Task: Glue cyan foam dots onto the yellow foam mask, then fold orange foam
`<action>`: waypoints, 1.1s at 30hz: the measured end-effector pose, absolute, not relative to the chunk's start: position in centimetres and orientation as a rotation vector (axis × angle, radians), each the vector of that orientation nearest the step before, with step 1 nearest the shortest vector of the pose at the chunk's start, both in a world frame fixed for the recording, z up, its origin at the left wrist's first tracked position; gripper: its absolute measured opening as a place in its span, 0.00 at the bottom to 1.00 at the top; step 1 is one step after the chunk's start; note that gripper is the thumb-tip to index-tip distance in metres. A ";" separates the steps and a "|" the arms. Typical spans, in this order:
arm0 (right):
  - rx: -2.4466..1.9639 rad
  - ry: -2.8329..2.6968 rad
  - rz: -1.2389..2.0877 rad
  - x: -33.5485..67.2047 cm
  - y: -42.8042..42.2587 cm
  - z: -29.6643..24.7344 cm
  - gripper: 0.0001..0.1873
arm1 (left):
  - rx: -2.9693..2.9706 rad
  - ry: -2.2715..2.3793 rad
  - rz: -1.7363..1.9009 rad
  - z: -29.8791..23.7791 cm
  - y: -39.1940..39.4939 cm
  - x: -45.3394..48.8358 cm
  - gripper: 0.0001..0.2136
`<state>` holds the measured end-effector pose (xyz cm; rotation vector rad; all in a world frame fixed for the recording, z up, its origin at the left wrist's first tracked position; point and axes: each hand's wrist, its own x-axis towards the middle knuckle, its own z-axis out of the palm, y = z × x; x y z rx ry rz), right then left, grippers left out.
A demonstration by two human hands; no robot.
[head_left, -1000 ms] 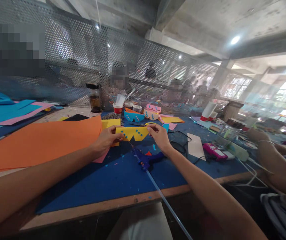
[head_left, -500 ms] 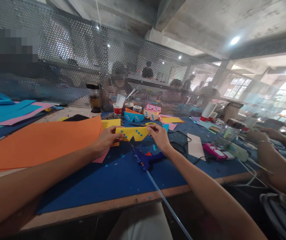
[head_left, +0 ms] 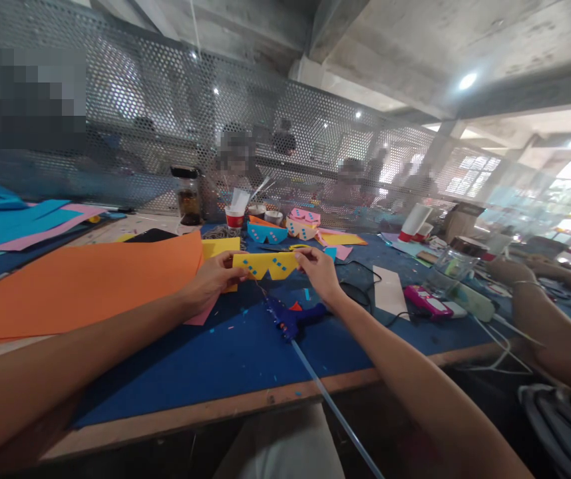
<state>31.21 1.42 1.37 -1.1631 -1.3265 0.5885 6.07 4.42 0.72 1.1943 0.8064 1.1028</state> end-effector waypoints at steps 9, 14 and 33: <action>-1.180 -1.325 0.576 31.6 1.6 1.3 0.15 | 1.124 0.787 1.144 0.6 5.0 5.9 0.12; -1.182 -1.335 0.585 31.6 1.6 1.3 0.16 | 1.114 0.791 1.158 0.5 5.2 5.7 0.09; -1.179 -1.349 0.537 32.1 1.7 1.3 0.19 | 1.202 0.843 1.123 0.7 5.4 5.2 0.16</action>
